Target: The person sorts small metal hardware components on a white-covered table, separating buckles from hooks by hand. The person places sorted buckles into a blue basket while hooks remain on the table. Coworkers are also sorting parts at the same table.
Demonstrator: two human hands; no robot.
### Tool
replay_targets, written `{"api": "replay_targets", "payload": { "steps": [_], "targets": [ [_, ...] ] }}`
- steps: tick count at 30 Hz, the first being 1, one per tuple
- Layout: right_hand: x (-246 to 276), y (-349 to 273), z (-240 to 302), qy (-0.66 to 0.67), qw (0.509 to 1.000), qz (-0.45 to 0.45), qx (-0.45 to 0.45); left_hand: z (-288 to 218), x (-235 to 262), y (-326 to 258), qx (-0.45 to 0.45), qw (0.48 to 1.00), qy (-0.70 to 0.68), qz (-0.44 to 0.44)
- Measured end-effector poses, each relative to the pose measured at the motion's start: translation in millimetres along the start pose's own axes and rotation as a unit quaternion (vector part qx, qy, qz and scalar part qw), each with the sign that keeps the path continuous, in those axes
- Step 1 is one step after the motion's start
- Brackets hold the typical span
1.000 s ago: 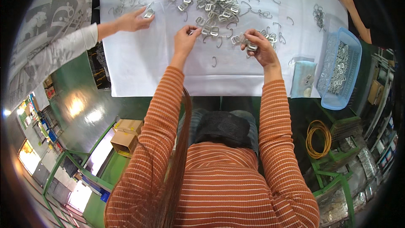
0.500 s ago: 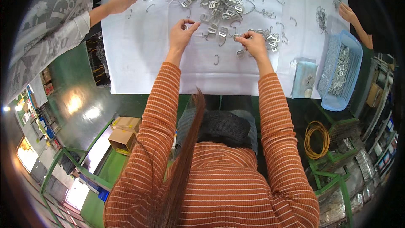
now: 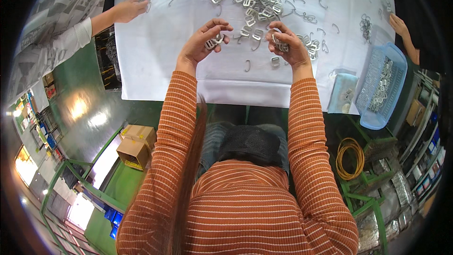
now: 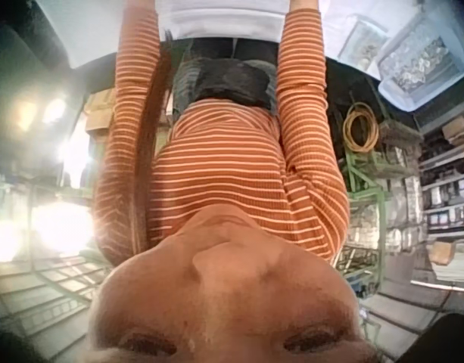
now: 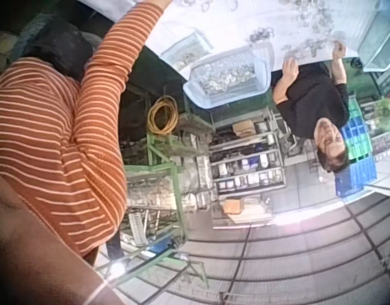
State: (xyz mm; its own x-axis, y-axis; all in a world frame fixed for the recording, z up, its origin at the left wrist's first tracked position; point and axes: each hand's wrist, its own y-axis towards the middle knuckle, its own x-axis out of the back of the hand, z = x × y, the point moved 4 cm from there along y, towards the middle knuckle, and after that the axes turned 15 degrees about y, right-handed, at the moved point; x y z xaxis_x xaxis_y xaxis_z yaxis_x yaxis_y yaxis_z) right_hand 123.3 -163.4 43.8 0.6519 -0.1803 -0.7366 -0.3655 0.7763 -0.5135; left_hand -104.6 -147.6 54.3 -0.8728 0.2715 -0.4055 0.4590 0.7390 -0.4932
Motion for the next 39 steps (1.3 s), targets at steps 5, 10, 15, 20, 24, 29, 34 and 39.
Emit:
{"api": "replay_targets", "payload": {
  "steps": [5, 10, 15, 20, 24, 29, 34, 39],
  "targets": [
    [9, 13, -12, -0.127, 0.988, -0.091, -0.012, 27, 0, 34, 0.054, 0.908, 0.369, -0.190],
    [-5, 32, -28, -0.713, 0.659, -0.184, 0.152, 28, -37, 52, -0.041, 0.663, 0.688, -0.293],
    [25, 4, -15, -0.342, 0.933, -0.111, 0.022, 24, -5, 50, 0.085, 0.902, 0.397, -0.148],
    [24, -40, 1, -0.015, 0.995, -0.086, 0.047, 16, 8, 30, 0.121, 0.925, 0.353, -0.077],
    [60, -38, -15, -0.379, 0.913, -0.137, 0.067, 7, 8, -10, -0.019, 0.998, 0.028, 0.061],
    [44, -49, -37, -0.642, 0.732, -0.213, 0.078, 25, 52, -26, -0.013, 0.993, -0.003, -0.120],
    [54, -56, -38, -0.581, 0.776, -0.223, 0.106, 37, 44, -23, 0.035, 0.761, 0.540, -0.357],
    [78, -92, -24, -0.260, 0.934, -0.237, 0.064, 60, 12, 6, 0.023, 0.740, 0.600, -0.303]
  ]
}}
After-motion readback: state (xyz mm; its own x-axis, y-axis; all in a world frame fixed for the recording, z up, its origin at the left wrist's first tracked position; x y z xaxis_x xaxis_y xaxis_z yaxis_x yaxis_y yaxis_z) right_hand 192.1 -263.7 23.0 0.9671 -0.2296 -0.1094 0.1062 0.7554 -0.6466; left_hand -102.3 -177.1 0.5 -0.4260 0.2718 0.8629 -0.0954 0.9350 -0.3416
